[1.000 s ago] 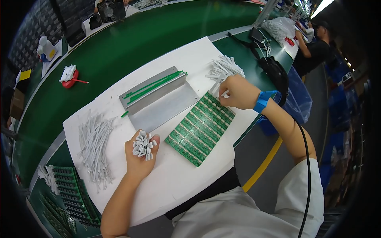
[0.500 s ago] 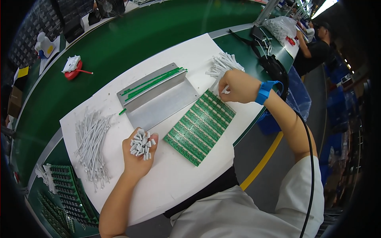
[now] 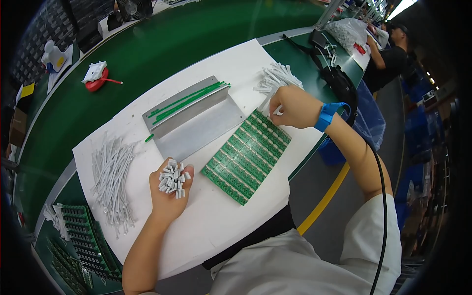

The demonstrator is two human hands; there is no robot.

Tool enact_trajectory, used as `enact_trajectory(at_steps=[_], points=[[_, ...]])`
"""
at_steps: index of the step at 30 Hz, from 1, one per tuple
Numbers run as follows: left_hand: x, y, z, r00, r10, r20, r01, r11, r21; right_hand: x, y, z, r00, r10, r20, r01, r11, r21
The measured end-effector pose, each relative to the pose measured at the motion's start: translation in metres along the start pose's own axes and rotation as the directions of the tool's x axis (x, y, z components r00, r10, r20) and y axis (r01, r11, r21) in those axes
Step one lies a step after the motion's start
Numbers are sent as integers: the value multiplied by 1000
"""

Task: Attaching wire components to printed circuit boards at an assembly line station.

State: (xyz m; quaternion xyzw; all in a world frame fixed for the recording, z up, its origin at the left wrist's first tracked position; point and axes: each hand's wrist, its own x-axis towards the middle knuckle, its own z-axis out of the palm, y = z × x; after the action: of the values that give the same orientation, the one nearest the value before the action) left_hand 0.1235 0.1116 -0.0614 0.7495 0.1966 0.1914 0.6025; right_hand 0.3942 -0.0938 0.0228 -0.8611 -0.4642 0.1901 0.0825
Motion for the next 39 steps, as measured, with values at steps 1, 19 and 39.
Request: enact_trajectory(at_steps=[1,19,39], points=[[1,-1,0,1000,-1,2,1,1000,-1,2,2,0,1000,-1,4,1,1000,19],[-1,0,0,999,33,14,-33,999,0,11,26,2,994,-103,27,98,984,152],[25,64,18,743,515,428,-654,694,301,-70,36,98,600,-252,-759,506,854,116]])
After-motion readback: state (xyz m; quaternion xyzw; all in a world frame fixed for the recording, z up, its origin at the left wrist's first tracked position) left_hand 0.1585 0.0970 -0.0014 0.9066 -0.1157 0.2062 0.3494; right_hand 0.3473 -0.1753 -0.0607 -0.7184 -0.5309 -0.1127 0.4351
